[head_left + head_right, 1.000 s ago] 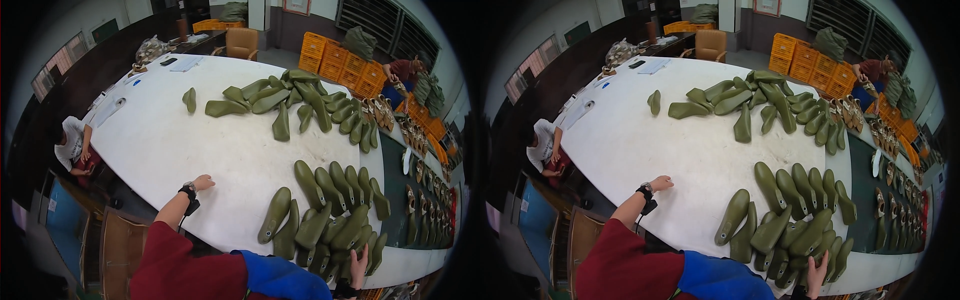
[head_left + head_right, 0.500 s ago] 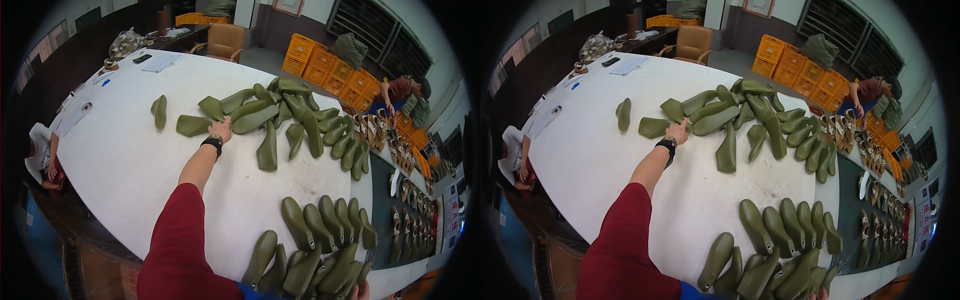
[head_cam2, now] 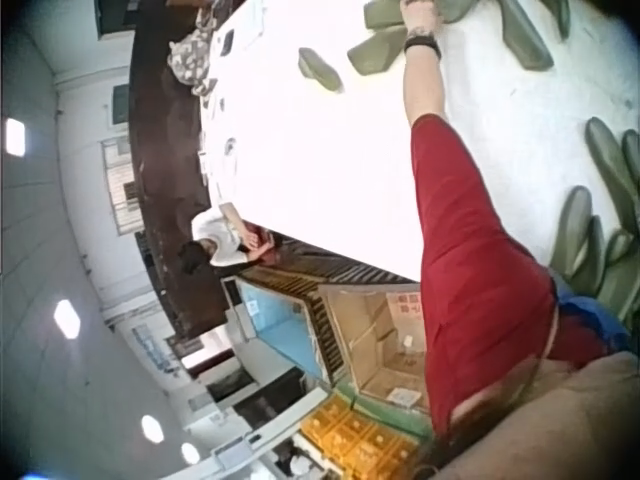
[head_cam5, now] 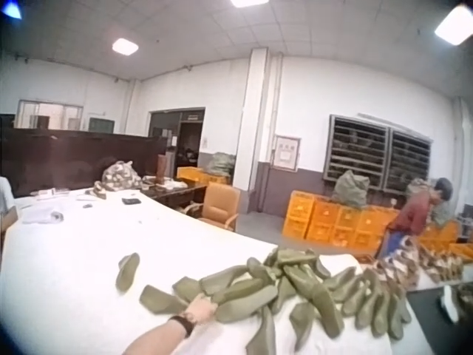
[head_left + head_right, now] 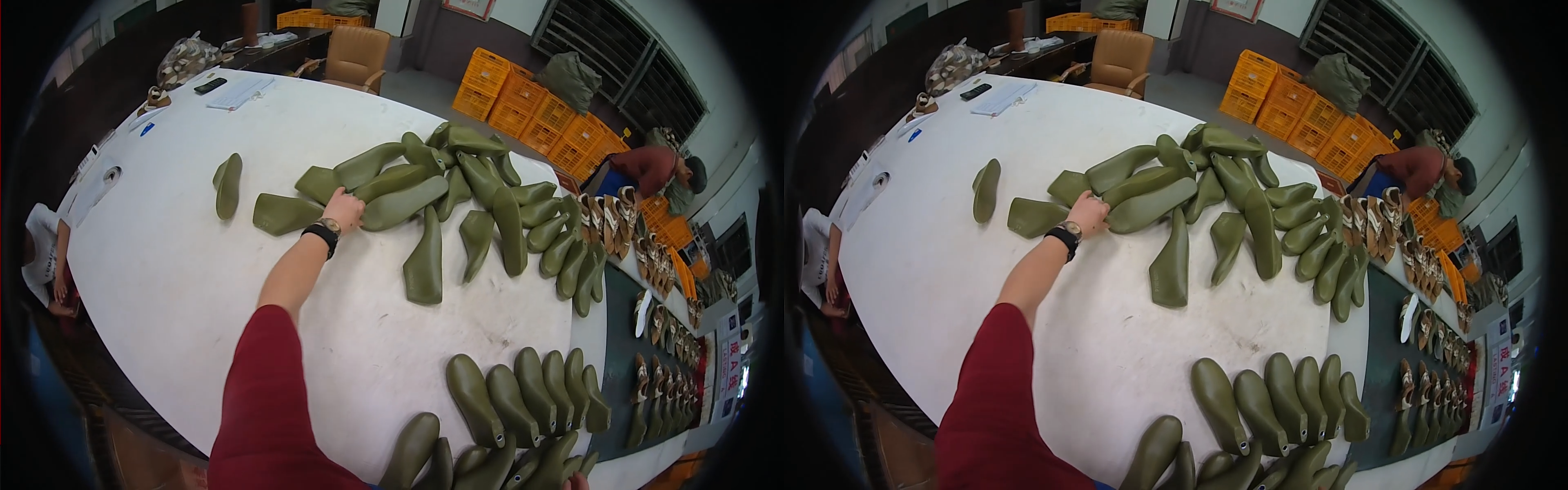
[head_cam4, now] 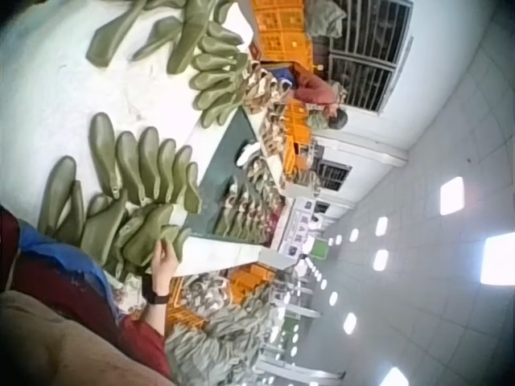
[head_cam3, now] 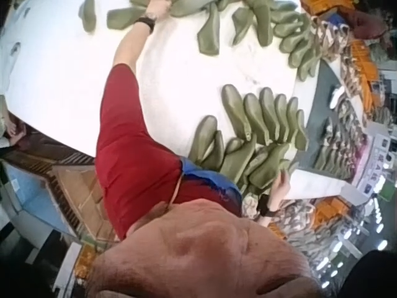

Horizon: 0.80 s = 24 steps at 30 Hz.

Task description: Organizing shoe molds and inspecting finished shoes on a factory production line.

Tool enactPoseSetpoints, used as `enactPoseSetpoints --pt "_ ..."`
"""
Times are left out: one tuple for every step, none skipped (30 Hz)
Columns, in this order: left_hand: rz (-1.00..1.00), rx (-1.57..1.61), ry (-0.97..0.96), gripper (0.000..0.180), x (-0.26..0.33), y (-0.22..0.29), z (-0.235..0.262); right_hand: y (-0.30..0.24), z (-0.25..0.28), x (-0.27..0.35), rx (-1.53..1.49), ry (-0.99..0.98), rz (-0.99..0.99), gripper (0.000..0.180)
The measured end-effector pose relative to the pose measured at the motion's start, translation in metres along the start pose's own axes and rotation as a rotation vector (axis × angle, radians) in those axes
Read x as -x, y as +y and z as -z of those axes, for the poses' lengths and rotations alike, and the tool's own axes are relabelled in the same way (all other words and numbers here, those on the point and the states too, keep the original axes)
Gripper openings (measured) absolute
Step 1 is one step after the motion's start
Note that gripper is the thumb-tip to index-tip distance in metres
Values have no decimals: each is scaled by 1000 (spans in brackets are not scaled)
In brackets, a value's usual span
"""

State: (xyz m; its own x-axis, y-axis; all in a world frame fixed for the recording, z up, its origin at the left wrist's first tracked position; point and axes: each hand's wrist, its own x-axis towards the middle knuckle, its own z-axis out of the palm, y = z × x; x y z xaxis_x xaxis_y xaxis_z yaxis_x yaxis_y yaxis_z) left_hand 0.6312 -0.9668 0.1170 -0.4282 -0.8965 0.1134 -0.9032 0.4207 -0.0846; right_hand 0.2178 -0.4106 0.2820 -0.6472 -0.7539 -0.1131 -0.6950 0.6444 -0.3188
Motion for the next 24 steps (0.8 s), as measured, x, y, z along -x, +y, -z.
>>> enactPoseSetpoints --pt "-6 147 143 24 12 3 17 -4 0 -2 -30 -11 13 28" --pt "1 324 312 25 27 3 35 -8 -2 -4 -60 -24 24 28" --pt "149 678 363 26 44 0 54 -13 -3 -5 -86 -35 36 28" --pt "243 1022 484 27 62 -2 72 -19 -6 -9 -152 -56 114 27" --pt "304 1392 387 28 84 -5 88 -27 -10 -16 -219 -73 191 27" --pt "268 1768 354 30 105 -5 101 -37 -19 -27 -410 -122 264 32" --pt "274 2064 414 30 122 11 107 -48 -28 -30 -602 -143 258 22" --pt "224 2276 420 33 137 27 112 -59 -30 -36 -658 -358 134 39" --pt "267 2484 424 35 152 44 116 -72 -41 -37 -829 -465 172 30" --pt "243 2622 387 40 167 62 119 -86 -50 -38 -906 -613 179 34" --pt "197 2701 310 46 182 80 123 -99 -63 -35 -985 -774 176 41" --pt "148 2720 280 51 199 101 126 -109 -71 -29 -1116 -981 96 49" --pt "63 2733 231 51 213 121 130 -116 -80 -22 -1204 -1097 30 51" --pt "194 2772 183 51 226 141 134 -121 -87 -16 -1332 -1246 -34 54" --pt "190 2798 69 51 239 157 138 -123 -89 -14 -1317 -1239 -7 54" --pt "212 2779 -42 51 250 168 141 -122 -91 -10 -1331 -1335 -120 54" --pt "185 2747 -149 50 259 176 143 -120 -92 -6 -1369 -1418 -212 55" --pt "246 2794 -266 51 267 182 142 -116 -92 1 -1369 -1392 -221 56" --pt "4 2845 -362 51 270 184 138 -111 -92 7 -1398 -1378 -326 52" --pt "-214 2820 -461 52 271 183 131 -105 -91 15 -1433 -1353 -408 49" --pt "-186 2851 -467 52 270 177 121 -101 -90 19 -1431 -1355 -408 49" --pt "-125 2548 -576 52 267 162 107 -97 -90 23 -1362 -1251 -326 51" --pt "-140 2306 -647 54 263 144 88 -93 -89 27 -1291 -1146 -252 52" --pt "-134 1950 -353 54 241 113 66 -89 -89 29 -1291 -1142 -259 52"
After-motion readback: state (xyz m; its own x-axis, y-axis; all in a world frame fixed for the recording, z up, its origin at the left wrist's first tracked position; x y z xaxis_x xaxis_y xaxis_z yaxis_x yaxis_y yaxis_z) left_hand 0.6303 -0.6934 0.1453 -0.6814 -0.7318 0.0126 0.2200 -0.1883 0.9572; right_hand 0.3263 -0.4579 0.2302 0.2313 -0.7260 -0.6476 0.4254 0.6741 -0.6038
